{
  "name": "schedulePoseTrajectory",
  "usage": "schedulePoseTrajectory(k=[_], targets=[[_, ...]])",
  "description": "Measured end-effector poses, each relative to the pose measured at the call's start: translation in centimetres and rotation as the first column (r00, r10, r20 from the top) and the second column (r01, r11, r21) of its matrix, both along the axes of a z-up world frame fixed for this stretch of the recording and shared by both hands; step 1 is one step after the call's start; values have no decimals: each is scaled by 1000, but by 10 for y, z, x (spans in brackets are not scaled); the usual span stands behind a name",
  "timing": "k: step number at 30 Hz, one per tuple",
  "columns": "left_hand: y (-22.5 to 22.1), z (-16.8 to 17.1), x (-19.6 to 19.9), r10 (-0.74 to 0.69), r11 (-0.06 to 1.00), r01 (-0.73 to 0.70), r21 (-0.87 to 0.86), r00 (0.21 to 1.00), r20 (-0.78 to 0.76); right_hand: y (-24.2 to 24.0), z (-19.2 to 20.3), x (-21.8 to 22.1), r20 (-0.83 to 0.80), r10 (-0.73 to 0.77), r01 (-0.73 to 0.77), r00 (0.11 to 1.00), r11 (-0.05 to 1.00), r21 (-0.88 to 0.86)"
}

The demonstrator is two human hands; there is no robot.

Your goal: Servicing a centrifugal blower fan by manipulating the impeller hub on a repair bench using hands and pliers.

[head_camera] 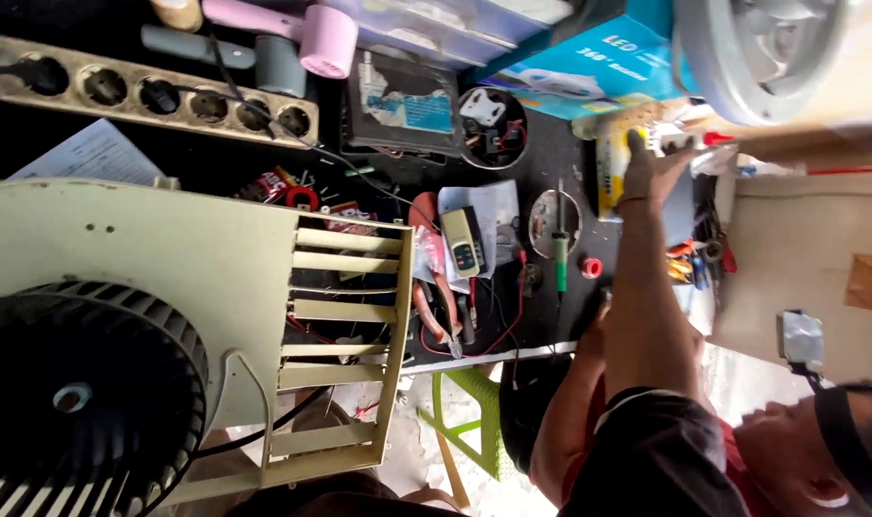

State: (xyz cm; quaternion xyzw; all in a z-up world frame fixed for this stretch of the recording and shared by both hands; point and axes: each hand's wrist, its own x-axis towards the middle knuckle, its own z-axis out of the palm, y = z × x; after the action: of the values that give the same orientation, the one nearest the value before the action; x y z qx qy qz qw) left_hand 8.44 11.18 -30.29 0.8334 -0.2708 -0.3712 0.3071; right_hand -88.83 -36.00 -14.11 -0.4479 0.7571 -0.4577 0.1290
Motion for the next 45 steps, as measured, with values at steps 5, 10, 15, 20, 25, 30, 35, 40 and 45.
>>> schedulePoseTrajectory(k=[5,10,15,20,25,30,35,40,45], targets=[[-65,182,-82,167,980,-162,-117,985,36,-90,-109,-51,-2,193,-193,981,980,-48],[-94,269,-120,331,931,-310,-193,939,89,-94,-149,89,71,493,-497,867,867,42],[-101,284,-123,349,926,-333,-175,935,68,-31,-88,70,-40,638,-630,769,766,125],[-98,277,-123,415,893,-406,-194,910,6,41,15,58,-211,729,-709,652,684,171],[-98,274,-118,424,873,-435,-222,900,-95,148,147,199,-382,776,-753,502,609,247],[-87,273,-113,290,886,-306,-347,952,-97,205,202,421,-524,837,-804,160,419,423],[-64,284,-107,342,636,-275,-721,938,-56,237,225,568,-522,807,-712,-275,194,675],[-21,303,-67,299,640,-314,-701,942,-150,256,228,627,-619,690,-628,-375,302,717],[42,275,-37,288,765,-251,-593,957,-34,260,213,652,-617,653,-572,-440,326,753]])
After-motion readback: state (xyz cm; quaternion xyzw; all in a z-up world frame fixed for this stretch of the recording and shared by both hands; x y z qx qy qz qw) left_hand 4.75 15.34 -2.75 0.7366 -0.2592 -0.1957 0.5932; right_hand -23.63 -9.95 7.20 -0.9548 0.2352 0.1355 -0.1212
